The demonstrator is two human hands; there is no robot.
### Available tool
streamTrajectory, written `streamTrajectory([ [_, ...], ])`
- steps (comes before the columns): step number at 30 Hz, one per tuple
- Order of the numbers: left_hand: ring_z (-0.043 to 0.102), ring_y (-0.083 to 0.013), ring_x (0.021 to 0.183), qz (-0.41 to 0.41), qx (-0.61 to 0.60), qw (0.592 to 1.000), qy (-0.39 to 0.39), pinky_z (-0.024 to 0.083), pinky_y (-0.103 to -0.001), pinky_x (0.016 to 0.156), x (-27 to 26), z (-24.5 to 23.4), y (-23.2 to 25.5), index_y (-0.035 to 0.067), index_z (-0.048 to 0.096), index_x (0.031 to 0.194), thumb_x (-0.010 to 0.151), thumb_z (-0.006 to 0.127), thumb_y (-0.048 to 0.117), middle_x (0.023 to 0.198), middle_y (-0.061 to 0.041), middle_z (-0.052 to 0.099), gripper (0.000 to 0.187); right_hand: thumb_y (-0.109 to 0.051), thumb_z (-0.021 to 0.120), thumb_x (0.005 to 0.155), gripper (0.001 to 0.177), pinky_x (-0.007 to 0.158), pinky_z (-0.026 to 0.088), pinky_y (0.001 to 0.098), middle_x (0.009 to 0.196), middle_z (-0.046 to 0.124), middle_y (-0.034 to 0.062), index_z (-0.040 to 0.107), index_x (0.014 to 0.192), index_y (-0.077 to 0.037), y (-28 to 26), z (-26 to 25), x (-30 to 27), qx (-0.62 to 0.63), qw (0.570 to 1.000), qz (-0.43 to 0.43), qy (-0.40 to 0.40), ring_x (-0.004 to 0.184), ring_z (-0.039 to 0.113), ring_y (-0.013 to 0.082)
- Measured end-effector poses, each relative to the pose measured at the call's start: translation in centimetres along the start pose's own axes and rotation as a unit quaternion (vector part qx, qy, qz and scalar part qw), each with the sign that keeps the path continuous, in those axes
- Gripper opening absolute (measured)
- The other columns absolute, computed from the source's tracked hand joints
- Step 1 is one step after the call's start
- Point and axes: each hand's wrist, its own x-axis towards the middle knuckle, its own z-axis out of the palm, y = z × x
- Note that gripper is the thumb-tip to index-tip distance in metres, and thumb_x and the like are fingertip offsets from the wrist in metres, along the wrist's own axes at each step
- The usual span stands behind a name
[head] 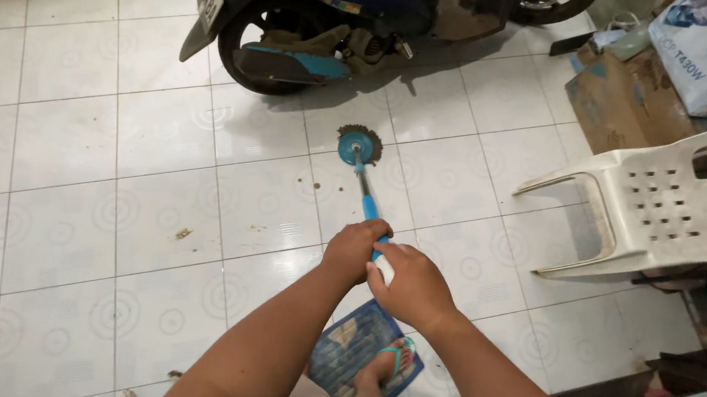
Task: The recorder assembles a spray mop and uses it to mop a tiled floor near a parked scooter and outdoor area.
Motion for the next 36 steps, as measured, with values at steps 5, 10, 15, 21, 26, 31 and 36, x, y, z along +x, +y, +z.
streamTrajectory([
  [5, 0.069, -0.0329, 0.099, -0.013, 0.002, 0.999, -0.043, 0.056, -0.044, 0.08, -3.4, -6.0, 1.3, 0.015, 0.07, 0.104, 0.07, 0.071, 0.006, 0.112, -0.006, 0.072, 0.035, -0.03, 0.07, 0.083, 0.037, 0.082, 0.056, 0.0447, 0.1, 0.074, 0.0176, 0.073, 0.112, -0.006, -5.4, -0.2, -1.2, -0.017, 0.999, -0.014, 0.033, 0.092, 0.071, 0.0369],
  [10, 0.069, -0.0337, 0.098, 0.0, -0.013, 0.998, -0.057, 0.056, -0.043, 0.081, -6.4, -8.7, 0.4, 0.015, 0.071, 0.101, 0.072, 0.072, 0.011, 0.109, -0.008, 0.072, 0.03, -0.031, 0.07, 0.082, 0.037, 0.078, 0.056, 0.0439, 0.092, 0.073, 0.0165, 0.074, 0.11, -0.007, -8.1, 2.0, -2.3, -0.015, 0.999, -0.022, 0.025, 0.085, 0.071, 0.0342],
  [15, 0.069, -0.0353, 0.097, 0.043, -0.052, 0.998, -0.006, 0.056, -0.044, 0.08, -6.7, -8.5, -1.2, 0.011, 0.068, 0.102, 0.069, 0.072, 0.013, 0.104, -0.01, 0.072, 0.033, -0.027, 0.07, 0.083, 0.032, 0.074, 0.057, 0.0436, 0.092, 0.073, 0.0166, 0.075, 0.107, -0.006, -9.1, 3.3, -2.1, -0.016, 0.996, -0.041, 0.08, 0.085, 0.071, 0.0347],
  [21, 0.069, -0.0349, 0.1, 0.024, -0.04, 0.999, -0.013, 0.056, -0.044, 0.082, -7.9, -7.6, -0.9, 0.013, 0.069, 0.103, 0.073, 0.068, 0.013, 0.109, -0.009, 0.072, 0.03, -0.027, 0.072, 0.081, 0.033, 0.075, 0.057, 0.0446, 0.09, 0.072, 0.0179, 0.075, 0.106, -0.006, -8.5, 4.0, -3.7, -0.019, 0.994, -0.058, 0.087, 0.083, 0.07, 0.0367],
  [26, 0.068, -0.035, 0.105, 0.004, -0.078, 0.997, 0.026, 0.054, -0.043, 0.086, -9.9, -4.7, -1.6, 0.012, 0.067, 0.11, 0.076, 0.067, 0.013, 0.114, -0.01, 0.071, 0.034, -0.026, 0.072, 0.081, 0.033, 0.076, 0.057, 0.0448, 0.094, 0.072, 0.0188, 0.074, 0.106, -0.004, -7.5, 4.6, -5.0, -0.018, 0.993, -0.099, 0.068, 0.085, 0.07, 0.0374],
  [31, 0.066, -0.032, 0.115, 0.004, -0.157, 0.983, 0.09, 0.052, -0.037, 0.097, -12.0, -3.8, 0.1, 0.011, 0.065, 0.12, 0.082, 0.063, 0.01, 0.123, -0.012, 0.069, 0.038, -0.024, 0.072, 0.08, 0.037, 0.08, 0.056, 0.0459, 0.101, 0.073, 0.0213, 0.072, 0.107, 0.0, -9.2, 2.7, -6.3, -0.026, 0.989, -0.125, 0.08, 0.091, 0.07, 0.0389],
  [36, 0.063, -0.0304, 0.122, 0.079, -0.242, 0.943, 0.212, 0.048, -0.036, 0.106, -13.5, -5.1, 4.3, 0.006, 0.056, 0.133, 0.085, 0.065, 0.012, 0.131, -0.014, 0.063, 0.049, -0.024, 0.071, 0.08, 0.036, 0.085, 0.055, 0.0445, 0.103, 0.074, 0.0194, 0.073, 0.108, -0.001, -13.0, -2.2, -7.6, -0.044, 0.989, -0.117, 0.08, 0.095, 0.07, 0.0368],
])
